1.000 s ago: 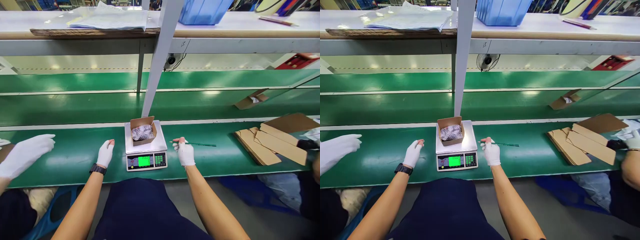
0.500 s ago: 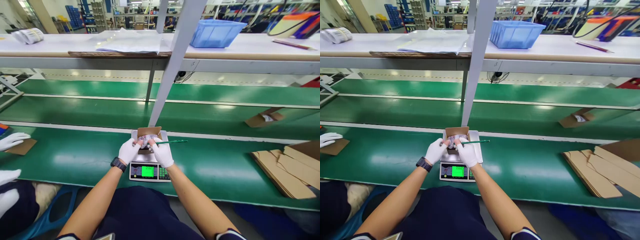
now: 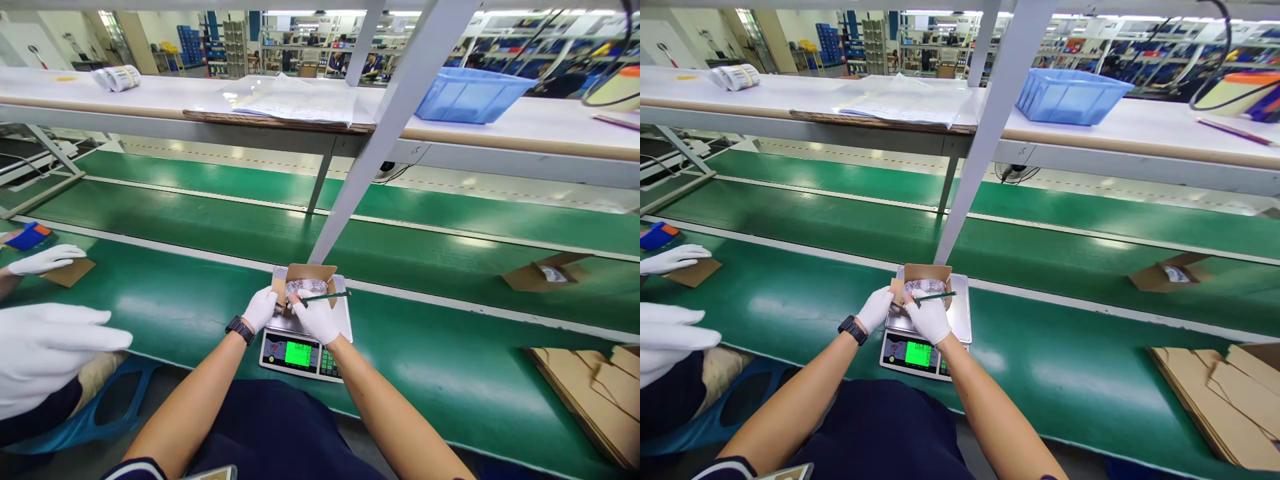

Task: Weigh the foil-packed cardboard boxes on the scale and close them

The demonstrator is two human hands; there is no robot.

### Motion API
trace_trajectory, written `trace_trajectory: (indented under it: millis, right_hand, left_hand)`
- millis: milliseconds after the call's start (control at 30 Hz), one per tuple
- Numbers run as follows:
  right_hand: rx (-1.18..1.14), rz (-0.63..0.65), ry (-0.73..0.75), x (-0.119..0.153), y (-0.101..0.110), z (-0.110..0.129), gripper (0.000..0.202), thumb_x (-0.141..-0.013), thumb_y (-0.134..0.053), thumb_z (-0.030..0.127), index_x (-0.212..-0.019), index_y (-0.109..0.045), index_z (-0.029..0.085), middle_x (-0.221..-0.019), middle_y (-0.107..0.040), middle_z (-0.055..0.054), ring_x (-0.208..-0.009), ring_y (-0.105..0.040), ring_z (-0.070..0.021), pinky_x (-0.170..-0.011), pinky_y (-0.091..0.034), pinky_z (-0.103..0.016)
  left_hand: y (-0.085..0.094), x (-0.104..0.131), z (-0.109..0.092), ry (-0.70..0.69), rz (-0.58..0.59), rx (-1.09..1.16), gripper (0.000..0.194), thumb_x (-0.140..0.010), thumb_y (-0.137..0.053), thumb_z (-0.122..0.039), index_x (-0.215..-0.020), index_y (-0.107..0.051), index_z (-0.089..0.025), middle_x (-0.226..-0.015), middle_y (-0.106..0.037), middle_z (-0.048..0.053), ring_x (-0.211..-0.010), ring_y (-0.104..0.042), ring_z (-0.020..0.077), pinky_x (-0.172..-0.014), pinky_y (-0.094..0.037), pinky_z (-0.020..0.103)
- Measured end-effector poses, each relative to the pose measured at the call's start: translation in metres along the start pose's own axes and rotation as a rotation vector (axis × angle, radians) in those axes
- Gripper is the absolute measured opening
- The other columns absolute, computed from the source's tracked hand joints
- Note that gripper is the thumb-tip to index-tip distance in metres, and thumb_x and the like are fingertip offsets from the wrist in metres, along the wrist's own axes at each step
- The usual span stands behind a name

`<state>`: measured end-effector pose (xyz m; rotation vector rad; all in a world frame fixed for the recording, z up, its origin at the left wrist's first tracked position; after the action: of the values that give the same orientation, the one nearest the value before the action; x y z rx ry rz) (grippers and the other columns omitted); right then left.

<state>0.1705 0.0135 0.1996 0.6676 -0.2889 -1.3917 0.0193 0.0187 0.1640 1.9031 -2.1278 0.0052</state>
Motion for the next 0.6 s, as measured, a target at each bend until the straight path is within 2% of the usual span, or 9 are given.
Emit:
trace_trajectory:
  millis: [167,600]
  right_hand:
    - [0.034,-0.009,0.05,0.001,-0.0034,-0.0005,0.03,-0.089,-0.05,0.042,-0.087,-0.07,0.019,-0.091,-0.073,-0.008,-0.09,-0.065,-0.0272,-0.085,-0.05,-0.042]
    - [0.097,-0.029,0.079,0.0008,-0.0016,0.0028,0.03,-0.092,-0.048,0.039,-0.086,-0.07,0.019,-0.088,-0.073,-0.008,-0.087,-0.065,-0.0258,-0.083,-0.049,-0.039]
  left_hand:
    - [0.0026,-0.0001,0.0012,-0.048,-0.02,-0.001,0.028,-0.09,-0.035,-0.031,-0.089,-0.059,-0.016,-0.085,-0.066,0.009,-0.07,-0.062,0.0183,-0.064,-0.052,0.03]
    - [0.0016,-0.0022,0.0067,-0.04,0.0,0.019,0.032,-0.09,-0.035,-0.032,-0.098,-0.061,-0.014,-0.091,-0.068,0.011,-0.073,-0.064,0.0189,-0.065,-0.053,0.031]
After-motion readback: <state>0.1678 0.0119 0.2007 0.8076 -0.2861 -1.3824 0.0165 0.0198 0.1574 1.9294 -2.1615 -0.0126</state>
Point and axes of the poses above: each hand's wrist, its own x-axis away from the middle knuckle, its own y-axis out of the back of the hand, z = x × y, the point moved 5 cm from there along -x, towards the middle knuckle
